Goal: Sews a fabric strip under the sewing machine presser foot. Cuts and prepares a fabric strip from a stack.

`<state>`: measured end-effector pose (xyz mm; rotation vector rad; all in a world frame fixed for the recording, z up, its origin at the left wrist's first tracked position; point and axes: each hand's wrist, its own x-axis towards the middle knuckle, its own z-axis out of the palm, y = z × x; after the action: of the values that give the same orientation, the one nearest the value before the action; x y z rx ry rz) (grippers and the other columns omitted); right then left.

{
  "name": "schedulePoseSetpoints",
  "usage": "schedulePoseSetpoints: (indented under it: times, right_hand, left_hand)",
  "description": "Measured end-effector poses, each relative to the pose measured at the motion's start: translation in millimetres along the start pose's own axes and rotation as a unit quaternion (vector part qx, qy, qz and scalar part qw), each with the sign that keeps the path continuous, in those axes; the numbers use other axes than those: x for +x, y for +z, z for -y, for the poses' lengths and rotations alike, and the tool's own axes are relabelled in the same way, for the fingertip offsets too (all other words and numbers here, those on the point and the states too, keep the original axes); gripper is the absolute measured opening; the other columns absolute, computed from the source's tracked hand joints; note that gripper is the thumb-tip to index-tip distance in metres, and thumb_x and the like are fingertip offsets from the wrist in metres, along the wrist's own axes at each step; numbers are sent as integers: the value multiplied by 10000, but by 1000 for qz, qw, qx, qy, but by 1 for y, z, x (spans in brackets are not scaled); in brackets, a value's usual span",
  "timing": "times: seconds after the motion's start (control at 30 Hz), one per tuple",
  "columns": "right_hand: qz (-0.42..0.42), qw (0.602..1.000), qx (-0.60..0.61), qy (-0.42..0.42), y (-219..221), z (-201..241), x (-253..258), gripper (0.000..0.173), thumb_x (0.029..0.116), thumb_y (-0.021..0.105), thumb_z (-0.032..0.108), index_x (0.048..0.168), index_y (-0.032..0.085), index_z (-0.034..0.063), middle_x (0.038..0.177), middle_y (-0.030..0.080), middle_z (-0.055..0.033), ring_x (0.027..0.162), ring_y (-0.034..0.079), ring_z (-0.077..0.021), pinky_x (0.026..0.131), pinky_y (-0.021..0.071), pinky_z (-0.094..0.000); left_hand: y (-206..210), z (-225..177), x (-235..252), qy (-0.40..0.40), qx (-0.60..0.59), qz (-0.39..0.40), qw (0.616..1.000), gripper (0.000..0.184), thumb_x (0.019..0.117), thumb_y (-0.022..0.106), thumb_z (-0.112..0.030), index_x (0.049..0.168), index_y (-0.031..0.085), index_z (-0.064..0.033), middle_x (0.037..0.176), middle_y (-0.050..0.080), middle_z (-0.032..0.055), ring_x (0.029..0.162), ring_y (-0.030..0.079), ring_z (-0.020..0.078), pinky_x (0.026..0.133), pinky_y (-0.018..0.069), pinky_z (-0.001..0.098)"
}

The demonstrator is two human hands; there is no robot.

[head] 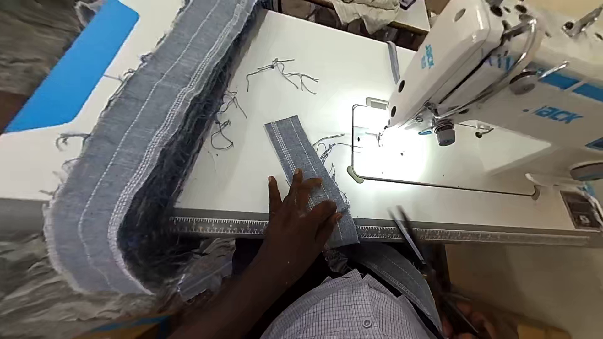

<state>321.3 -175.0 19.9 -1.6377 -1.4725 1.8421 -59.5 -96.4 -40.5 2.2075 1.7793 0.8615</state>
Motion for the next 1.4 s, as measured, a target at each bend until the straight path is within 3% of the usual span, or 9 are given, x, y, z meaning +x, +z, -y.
schedulePoseSetpoints:
  times: [0.17,0.33,0.57,0.8,1.07,1.4]
  right_hand:
    - [125,990,30,57,20,43,51,568,764,756,725,868,659,175,670,614,46,511,578,-64,467,516,-239]
    - [63,996,-32,63,46,69,82,620,713,770,766,835,633,174,642,591,45,492,560,-70,457,496,-240]
    - [18,994,-93,49,60,74,85,619,739,754,762,814,633,160,617,563,34,487,543,-86,452,484,-266]
    - [43,989,-68,121,62,85,79,540,770,812,653,797,637,143,604,589,0,461,577,-117,438,526,-284]
    - [34,993,8,111,60,94,95,606,692,827,716,829,641,156,628,604,17,486,598,-88,455,534,-237]
    - [20,993,-1,115,73,110,116,589,693,846,692,820,650,151,621,601,-8,482,593,-95,463,529,-229]
  left_hand:
    - [4,3,-4,10,-54,-52,997,226,1005,611,-429,1068,754,-265,1495,523,143,1502,328,400,1174,92,783]
    - [7,4,-5,15,-62,-67,996,211,996,625,-420,1052,764,-272,1465,540,146,1494,343,392,1177,108,776]
    - [9,5,-6,23,-59,-70,996,181,992,640,-398,1048,767,-281,1461,552,129,1501,333,393,1183,105,774]
    - [8,7,-7,34,-57,-70,995,148,981,663,-352,1057,761,-272,1470,536,167,1492,330,438,1164,110,800]
    - [9,8,-8,33,-57,-81,995,165,995,644,-387,1061,757,-286,1483,530,151,1505,315,418,1178,110,782]
    - [11,9,-9,39,-73,-98,992,145,996,652,-378,1076,740,-295,1485,528,131,1516,305,390,1190,113,763]
